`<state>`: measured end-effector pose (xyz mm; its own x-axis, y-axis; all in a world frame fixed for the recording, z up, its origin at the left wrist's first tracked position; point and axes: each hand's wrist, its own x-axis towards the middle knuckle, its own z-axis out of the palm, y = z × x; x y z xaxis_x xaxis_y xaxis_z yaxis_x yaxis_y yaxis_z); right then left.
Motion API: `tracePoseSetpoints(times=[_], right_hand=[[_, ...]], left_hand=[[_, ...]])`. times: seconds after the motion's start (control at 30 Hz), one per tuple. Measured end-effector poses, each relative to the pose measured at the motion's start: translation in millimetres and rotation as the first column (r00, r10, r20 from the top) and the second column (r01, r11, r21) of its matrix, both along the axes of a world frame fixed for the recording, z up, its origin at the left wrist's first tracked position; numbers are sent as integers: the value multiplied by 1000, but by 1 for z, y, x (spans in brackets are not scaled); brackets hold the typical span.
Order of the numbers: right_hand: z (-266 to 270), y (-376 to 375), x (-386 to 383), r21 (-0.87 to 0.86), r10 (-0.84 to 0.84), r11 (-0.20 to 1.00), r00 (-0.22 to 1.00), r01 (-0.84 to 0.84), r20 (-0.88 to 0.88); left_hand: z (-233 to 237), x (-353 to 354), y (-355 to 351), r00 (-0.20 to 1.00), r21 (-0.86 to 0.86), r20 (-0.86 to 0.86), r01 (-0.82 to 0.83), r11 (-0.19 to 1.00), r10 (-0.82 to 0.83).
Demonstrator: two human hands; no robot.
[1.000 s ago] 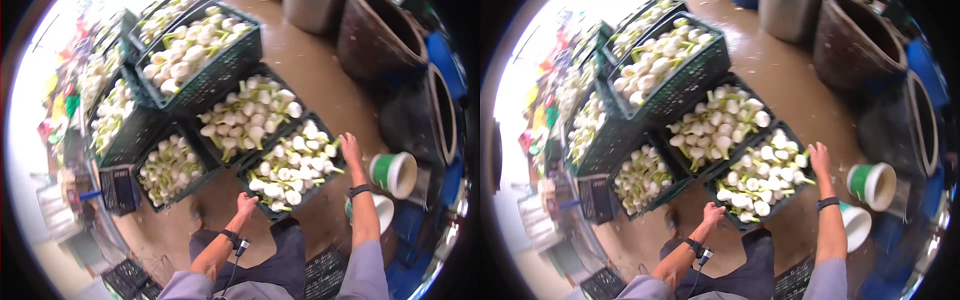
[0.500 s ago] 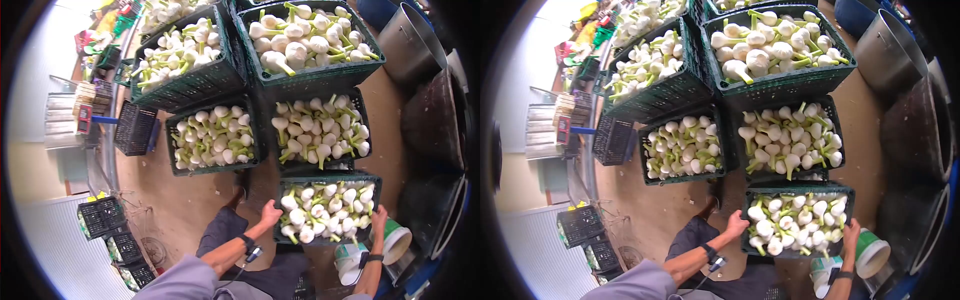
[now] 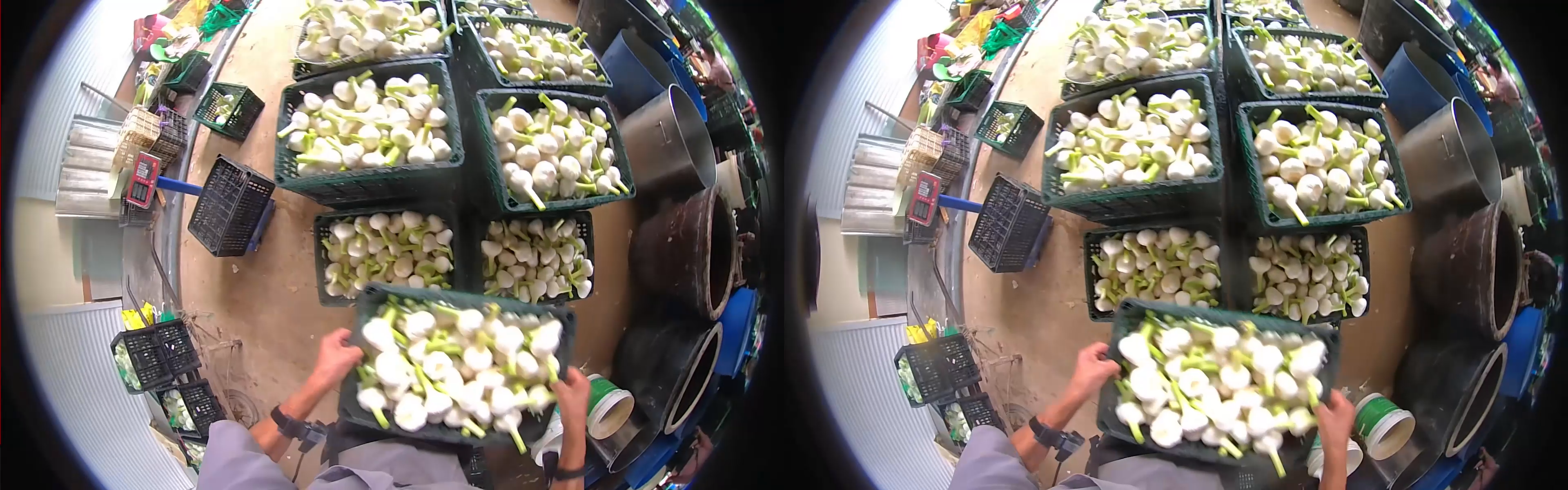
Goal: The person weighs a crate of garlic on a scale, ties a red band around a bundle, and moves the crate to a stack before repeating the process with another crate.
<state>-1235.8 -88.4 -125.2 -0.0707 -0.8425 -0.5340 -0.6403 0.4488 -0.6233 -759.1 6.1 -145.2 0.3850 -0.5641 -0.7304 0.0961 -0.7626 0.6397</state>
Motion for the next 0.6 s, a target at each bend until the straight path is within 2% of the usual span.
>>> tracePoseSetpoints(times=[0.03,0.1,0.13,0.17,0.2,0.23,0.27,0.3,0.33,0.4,0.47,0.53,0.57,0.6], right_hand=[[6,-22,46,-27,-26,999,992,30,126],[-30,-57,89,-121,138,984,987,-128,83],[-25,-78,128,-172,143,979,971,-111,190],[-45,-97,151,-210,215,961,965,-181,151],[-60,-114,172,-254,275,941,943,-224,187],[-48,-131,205,-277,281,938,928,-211,244],[-53,-146,226,-373,333,889,935,-266,125],[-85,-159,236,-358,361,872,933,-333,12],[-87,-170,251,-264,333,911,943,-318,14],[-104,-178,279,-199,164,965,985,-170,-42],[-110,-181,279,-205,154,968,988,-148,14],[-120,-162,265,-367,175,922,977,-119,122],[-108,-150,257,-352,126,935,970,-46,208],[-76,-136,240,-327,120,944,971,-46,208]], left_hand=[[4,24,1,999,-71,34,-27,997,29],[9,69,-5,988,-152,123,-71,986,90],[10,91,-8,977,-157,179,-90,983,118],[-8,121,-7,963,-175,248,-62,983,105],[-24,151,-6,946,-187,313,-26,982,84],[-30,175,-11,938,-195,324,-56,979,119],[-40,190,-24,938,-200,320,-70,977,132],[-42,196,-37,945,-204,293,-88,975,147],[-46,200,-52,945,-220,272,-121,968,180],[-65,216,-61,948,-202,265,-124,971,176],[-72,227,-60,933,-208,342,-46,977,116],[-74,244,-45,954,-63,299,-7,998,26],[-77,255,-26,953,-168,301,38,985,14],[-68,232,-12,850,-390,504,62,919,157]])
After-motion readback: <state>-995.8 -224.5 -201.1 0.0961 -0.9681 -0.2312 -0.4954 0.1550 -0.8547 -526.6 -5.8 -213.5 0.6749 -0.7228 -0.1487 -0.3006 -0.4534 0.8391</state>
